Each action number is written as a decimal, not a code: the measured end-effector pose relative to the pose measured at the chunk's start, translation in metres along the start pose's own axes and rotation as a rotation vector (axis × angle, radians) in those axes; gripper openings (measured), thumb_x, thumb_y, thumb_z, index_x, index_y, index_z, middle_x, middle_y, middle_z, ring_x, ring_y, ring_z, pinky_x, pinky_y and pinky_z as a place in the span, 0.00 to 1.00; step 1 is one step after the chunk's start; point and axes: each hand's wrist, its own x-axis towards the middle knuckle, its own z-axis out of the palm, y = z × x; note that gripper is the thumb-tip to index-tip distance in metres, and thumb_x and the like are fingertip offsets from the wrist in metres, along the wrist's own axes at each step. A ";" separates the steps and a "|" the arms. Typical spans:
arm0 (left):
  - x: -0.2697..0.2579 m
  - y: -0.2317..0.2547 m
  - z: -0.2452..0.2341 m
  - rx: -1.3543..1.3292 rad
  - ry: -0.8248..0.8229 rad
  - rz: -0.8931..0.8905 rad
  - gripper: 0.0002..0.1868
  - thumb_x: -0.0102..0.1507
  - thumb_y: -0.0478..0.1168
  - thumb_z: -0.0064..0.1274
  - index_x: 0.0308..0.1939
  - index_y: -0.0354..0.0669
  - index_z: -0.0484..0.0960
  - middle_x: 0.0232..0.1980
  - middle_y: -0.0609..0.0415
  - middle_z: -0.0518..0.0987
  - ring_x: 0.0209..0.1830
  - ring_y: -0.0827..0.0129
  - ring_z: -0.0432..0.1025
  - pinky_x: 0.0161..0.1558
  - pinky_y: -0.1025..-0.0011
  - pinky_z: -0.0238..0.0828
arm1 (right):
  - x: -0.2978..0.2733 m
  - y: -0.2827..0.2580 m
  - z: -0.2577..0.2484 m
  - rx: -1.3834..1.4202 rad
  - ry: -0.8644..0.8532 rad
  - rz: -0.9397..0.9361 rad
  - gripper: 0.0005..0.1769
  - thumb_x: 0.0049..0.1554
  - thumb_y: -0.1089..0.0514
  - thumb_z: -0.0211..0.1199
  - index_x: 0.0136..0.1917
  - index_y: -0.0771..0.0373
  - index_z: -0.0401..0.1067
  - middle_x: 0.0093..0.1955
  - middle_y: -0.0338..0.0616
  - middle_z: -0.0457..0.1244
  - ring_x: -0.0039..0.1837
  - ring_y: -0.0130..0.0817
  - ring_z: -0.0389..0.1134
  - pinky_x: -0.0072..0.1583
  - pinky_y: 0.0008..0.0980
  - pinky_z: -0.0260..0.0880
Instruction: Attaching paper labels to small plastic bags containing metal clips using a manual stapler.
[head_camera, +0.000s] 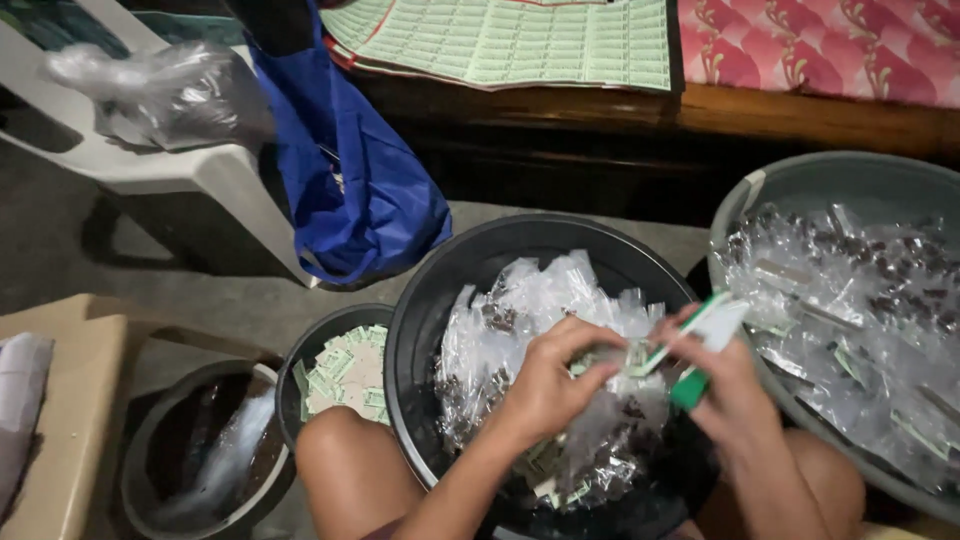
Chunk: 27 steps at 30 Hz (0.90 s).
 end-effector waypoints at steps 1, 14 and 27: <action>0.002 0.003 -0.002 -0.003 -0.007 -0.004 0.12 0.63 0.31 0.57 0.50 0.46 0.82 0.49 0.55 0.79 0.51 0.66 0.73 0.56 0.72 0.76 | 0.012 0.005 -0.018 0.001 0.009 0.003 0.18 0.52 0.69 0.63 0.55 0.63 0.65 0.48 0.51 0.64 0.49 0.42 0.66 0.54 0.37 0.68; 0.018 -0.054 0.057 0.052 0.218 0.041 0.16 0.49 0.30 0.72 0.35 0.43 0.81 0.30 0.51 0.78 0.31 0.60 0.78 0.33 0.68 0.78 | 0.043 0.051 -0.019 -0.321 0.300 -0.463 0.14 0.63 0.47 0.65 0.45 0.60 0.73 0.37 0.43 0.67 0.39 0.28 0.67 0.44 0.29 0.70; 0.064 -0.075 0.049 0.056 0.115 -0.025 0.11 0.54 0.32 0.69 0.40 0.41 0.87 0.33 0.45 0.82 0.35 0.55 0.79 0.42 0.63 0.78 | 0.048 0.007 -0.036 -0.442 0.244 -0.382 0.12 0.56 0.51 0.74 0.45 0.58 0.76 0.39 0.39 0.70 0.42 0.23 0.70 0.51 0.22 0.68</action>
